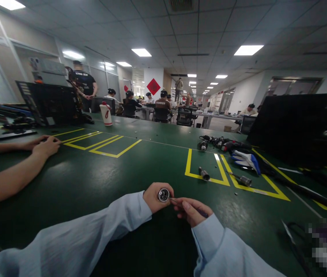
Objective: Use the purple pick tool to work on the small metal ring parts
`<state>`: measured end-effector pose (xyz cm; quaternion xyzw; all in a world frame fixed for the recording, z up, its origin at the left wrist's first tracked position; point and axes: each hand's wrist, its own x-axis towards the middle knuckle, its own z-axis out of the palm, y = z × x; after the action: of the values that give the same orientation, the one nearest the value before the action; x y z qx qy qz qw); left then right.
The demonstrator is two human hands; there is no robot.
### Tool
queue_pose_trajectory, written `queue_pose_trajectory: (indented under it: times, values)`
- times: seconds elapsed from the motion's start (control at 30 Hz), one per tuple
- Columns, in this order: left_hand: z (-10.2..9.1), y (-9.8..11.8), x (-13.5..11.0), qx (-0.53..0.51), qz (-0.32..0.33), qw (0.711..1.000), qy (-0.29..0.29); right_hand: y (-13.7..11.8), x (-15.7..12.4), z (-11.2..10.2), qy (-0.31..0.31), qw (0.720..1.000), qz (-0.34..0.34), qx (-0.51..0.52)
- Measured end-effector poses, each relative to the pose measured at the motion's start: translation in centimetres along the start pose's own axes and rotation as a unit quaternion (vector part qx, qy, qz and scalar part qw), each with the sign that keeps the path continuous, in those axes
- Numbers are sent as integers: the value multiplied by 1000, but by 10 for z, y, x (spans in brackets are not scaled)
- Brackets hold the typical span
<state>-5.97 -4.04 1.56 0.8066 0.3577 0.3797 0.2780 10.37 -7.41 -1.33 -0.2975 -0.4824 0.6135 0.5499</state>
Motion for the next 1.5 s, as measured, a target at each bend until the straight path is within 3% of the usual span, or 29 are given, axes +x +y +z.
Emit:
queue_pose_trajectory:
  times: [0.13,0.23,0.43,0.6,0.73,0.93,1.1,1.23,1.5]
  values:
    - [-1,0,0,8,2,1000,7,-3,-2,3,8,1000,-8,-12]
    - [0,2,-1,68,-4,997,22,-9,-5,5,31,997,-30,-65]
    - [1,4,-2,210,12,977,20,-11,-11,8,45,943,-199,-261]
    - [1,7,-2,235,47,971,6,-6,-10,7,21,910,-288,-296]
    - [1,9,-3,215,50,975,16,-10,-11,8,-19,892,-310,-330]
    - [2,10,-4,215,33,975,40,-19,-17,15,-32,849,-358,-387]
    - [3,10,-4,206,-2,978,28,-19,-18,16,-20,859,-347,-376]
    - [1,8,-4,213,-43,976,-15,-23,-18,13,5,868,-341,-361]
    - [-4,0,-1,175,69,979,-77,-23,-17,11,-7,858,-336,-389]
